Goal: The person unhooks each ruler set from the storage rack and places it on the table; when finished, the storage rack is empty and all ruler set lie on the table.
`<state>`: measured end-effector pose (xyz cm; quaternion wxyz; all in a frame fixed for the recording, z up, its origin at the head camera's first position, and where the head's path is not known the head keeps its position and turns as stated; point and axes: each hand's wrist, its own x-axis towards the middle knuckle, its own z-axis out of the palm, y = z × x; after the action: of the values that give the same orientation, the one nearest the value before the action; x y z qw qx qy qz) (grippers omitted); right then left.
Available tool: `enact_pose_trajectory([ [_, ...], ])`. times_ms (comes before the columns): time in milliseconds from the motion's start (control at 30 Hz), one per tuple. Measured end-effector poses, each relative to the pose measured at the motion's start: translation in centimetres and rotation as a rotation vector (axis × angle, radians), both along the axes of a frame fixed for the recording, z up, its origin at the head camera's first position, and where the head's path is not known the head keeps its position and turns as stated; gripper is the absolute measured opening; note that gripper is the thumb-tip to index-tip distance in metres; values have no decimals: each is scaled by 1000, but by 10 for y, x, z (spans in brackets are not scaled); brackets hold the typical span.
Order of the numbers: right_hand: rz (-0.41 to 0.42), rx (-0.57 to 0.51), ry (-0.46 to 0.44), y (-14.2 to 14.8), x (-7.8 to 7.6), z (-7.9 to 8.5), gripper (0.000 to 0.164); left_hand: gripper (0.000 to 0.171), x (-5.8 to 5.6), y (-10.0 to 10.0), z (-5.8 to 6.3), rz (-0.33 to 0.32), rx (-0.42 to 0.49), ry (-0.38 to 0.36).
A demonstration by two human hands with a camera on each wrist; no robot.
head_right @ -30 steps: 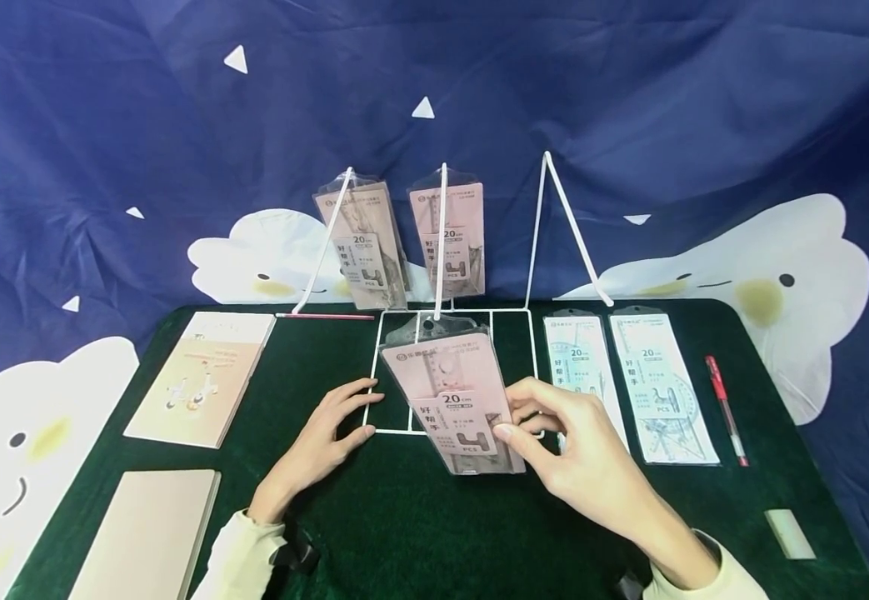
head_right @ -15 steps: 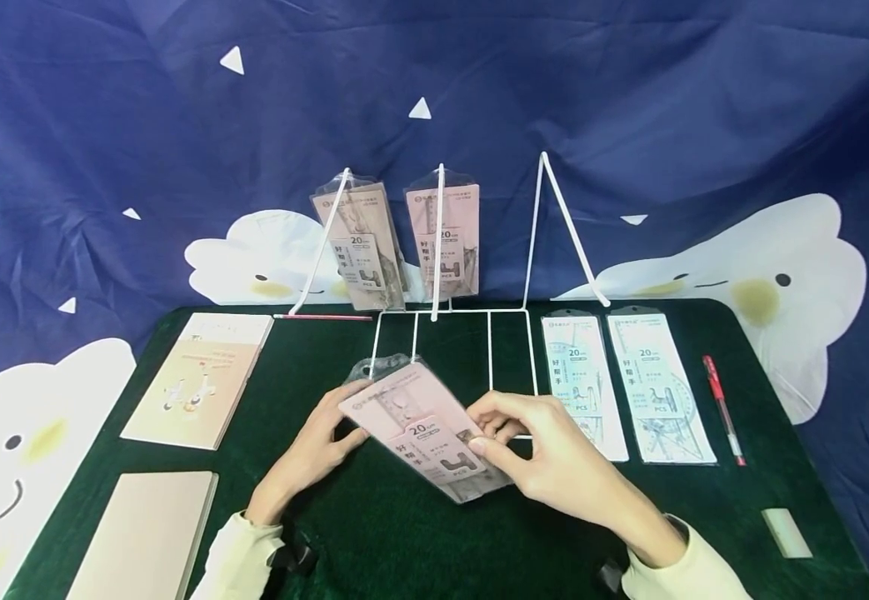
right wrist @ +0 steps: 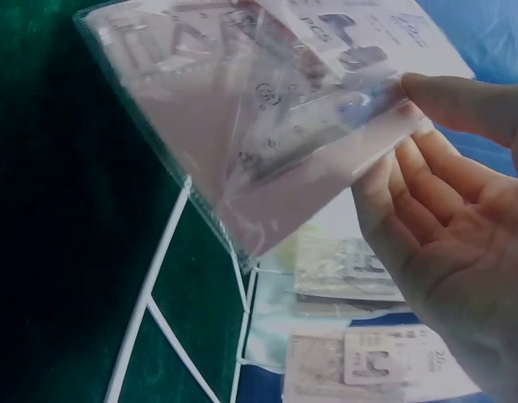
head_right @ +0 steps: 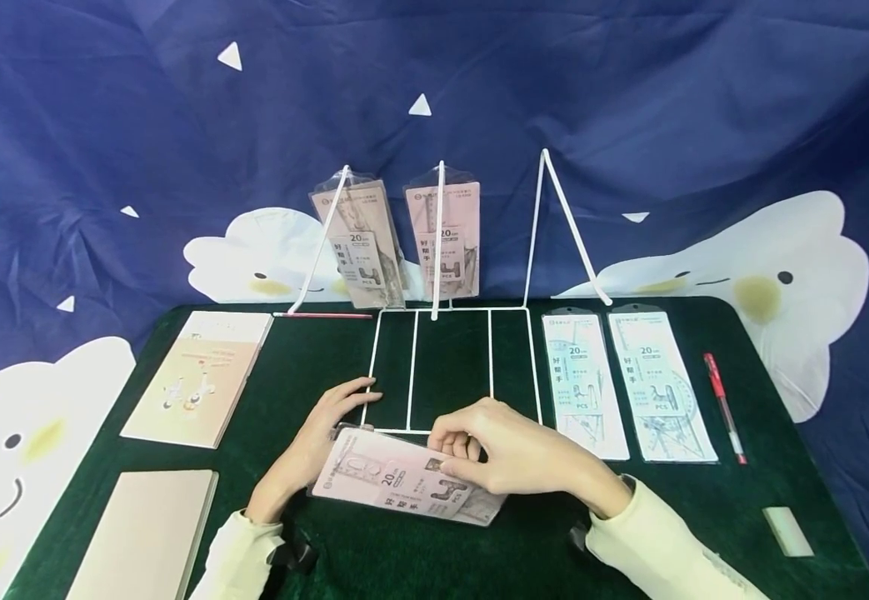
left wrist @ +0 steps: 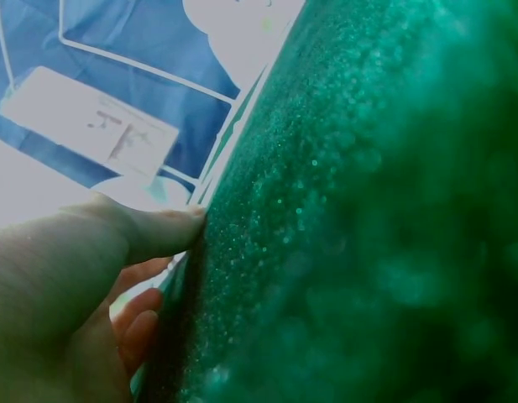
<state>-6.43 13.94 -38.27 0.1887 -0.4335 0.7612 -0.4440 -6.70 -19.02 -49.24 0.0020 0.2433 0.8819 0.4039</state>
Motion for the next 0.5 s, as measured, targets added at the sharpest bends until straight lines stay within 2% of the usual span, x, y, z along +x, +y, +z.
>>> enact_pose_trajectory([
  [167, 74, 38, -23, -12, -7, -10, 15, 45, -1, 0, -4, 5, 0, 36],
  [367, 150, 92, -44, -24, -14, -23, 16, 44, 1, 0, -3, 10, 12, 16],
  [500, 163, 134, -48, -28, -18, -30, 16, 45, 1, 0, -2, 13, 12, 0],
])
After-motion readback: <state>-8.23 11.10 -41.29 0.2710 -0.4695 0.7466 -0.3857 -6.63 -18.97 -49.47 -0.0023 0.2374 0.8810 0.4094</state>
